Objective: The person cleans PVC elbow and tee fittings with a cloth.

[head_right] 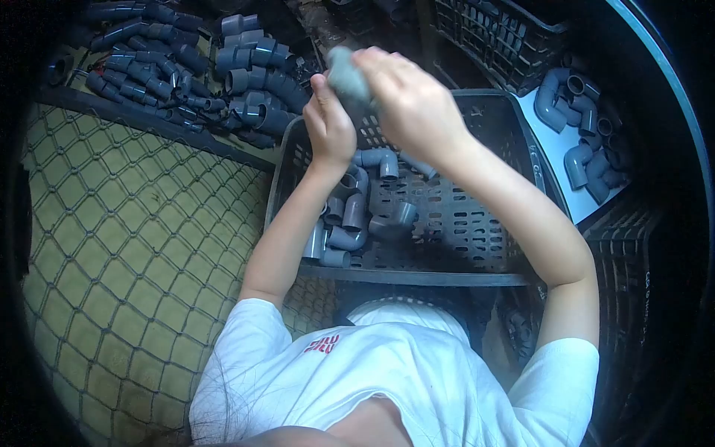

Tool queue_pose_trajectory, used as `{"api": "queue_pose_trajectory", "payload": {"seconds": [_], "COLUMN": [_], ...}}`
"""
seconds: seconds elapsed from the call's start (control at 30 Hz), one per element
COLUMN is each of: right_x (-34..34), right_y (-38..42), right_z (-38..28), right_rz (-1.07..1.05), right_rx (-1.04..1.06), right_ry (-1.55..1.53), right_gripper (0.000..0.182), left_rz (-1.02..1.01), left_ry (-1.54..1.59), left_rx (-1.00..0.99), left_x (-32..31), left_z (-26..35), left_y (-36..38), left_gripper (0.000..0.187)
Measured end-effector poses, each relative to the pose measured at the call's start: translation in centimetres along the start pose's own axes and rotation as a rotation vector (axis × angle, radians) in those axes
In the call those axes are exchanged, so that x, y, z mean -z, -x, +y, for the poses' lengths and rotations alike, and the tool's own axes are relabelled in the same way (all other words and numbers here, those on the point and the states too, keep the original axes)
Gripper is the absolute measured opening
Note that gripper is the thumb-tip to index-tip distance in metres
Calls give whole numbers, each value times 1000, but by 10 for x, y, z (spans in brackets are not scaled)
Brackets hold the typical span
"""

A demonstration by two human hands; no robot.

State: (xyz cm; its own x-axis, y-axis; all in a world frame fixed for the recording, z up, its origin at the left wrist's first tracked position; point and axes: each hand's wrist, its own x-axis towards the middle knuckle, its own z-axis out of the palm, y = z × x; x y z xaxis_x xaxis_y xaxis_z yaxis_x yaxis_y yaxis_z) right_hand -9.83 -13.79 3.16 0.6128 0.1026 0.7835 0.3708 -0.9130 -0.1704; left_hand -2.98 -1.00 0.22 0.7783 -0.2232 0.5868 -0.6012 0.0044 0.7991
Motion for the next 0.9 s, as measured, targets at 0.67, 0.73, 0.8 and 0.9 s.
{"api": "queue_pose_trajectory", "payload": {"seconds": [0.67,0.73,0.8,0.9], "right_x": [-29,-25,-21,-25], "right_y": [16,12,15,24], "right_z": [10,27,31,21], "right_rz": [10,-10,-36,-40], "right_rx": [211,176,193,184], "right_ry": [-19,104,170,168], "right_gripper": [56,57,58,58], "left_rz": [-84,-161,-193,-239], "left_ry": [665,608,653,713], "left_rx": [527,727,802,879], "left_x": [10,11,12,11], "left_z": [2,8,14,5], "left_y": [-16,-15,-15,-15], "left_gripper": [52,54,51,52]}}
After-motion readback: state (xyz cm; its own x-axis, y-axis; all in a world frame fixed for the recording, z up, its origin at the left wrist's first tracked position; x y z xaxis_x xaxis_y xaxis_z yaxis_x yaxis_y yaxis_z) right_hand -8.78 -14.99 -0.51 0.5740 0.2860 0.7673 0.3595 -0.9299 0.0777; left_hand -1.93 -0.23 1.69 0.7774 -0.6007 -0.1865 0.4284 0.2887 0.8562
